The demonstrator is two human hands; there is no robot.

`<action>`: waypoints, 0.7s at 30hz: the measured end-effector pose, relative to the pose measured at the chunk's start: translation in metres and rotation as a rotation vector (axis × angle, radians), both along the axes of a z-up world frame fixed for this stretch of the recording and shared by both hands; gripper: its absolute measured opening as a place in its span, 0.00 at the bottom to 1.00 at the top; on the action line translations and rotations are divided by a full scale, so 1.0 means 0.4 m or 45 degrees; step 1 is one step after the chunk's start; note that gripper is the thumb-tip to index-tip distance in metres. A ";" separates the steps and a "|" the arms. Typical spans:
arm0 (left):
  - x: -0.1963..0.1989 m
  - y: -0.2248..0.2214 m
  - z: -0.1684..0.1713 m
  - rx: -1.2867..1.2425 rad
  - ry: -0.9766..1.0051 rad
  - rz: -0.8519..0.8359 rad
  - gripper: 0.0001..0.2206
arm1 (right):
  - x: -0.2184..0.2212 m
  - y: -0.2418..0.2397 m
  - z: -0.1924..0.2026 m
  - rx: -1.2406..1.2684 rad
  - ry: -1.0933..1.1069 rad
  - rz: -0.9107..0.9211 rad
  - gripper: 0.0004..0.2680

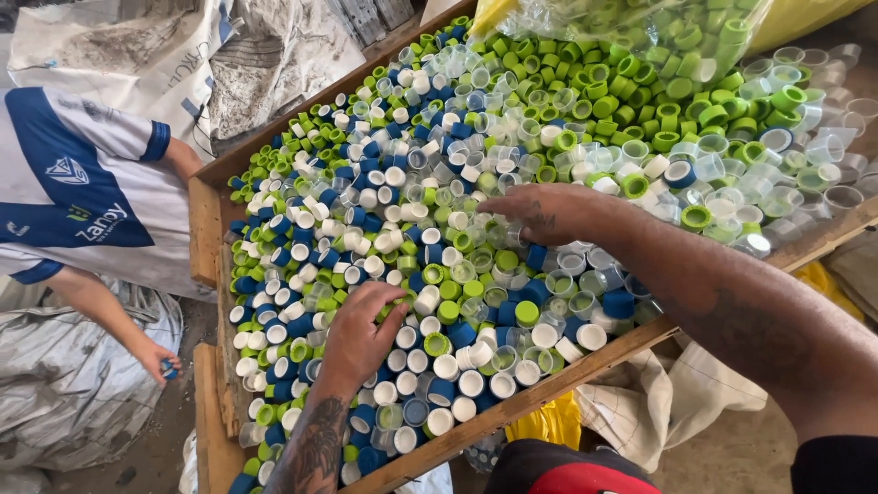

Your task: The person sorts plastic bottle caps by color from a mixed pile in a wooden tray. They pick clear and green caps, separate them by hand, and place them into large white sacks on the floor. A second person works alongside at the same tray.

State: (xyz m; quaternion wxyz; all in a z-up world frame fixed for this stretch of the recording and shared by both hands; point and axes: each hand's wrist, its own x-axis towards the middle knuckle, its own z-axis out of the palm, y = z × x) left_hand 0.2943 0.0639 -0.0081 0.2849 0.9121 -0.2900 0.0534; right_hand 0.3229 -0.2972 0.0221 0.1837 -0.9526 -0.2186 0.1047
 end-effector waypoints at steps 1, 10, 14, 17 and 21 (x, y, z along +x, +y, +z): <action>-0.003 -0.007 0.007 0.007 0.000 0.000 0.11 | -0.002 0.000 0.003 0.007 0.000 0.000 0.25; 0.008 -0.095 0.052 0.087 -0.126 -0.185 0.15 | -0.003 0.004 -0.007 -0.024 -0.055 0.110 0.25; 0.084 -0.156 0.047 0.255 -0.265 -0.353 0.17 | 0.051 0.004 -0.082 0.004 -0.026 0.195 0.12; 0.141 -0.223 0.032 0.288 -0.251 -0.453 0.20 | 0.078 0.006 -0.151 0.027 -0.049 0.277 0.09; 0.157 -0.328 0.078 0.409 0.020 -0.540 0.28 | 0.100 -0.020 -0.158 0.197 -0.076 0.350 0.10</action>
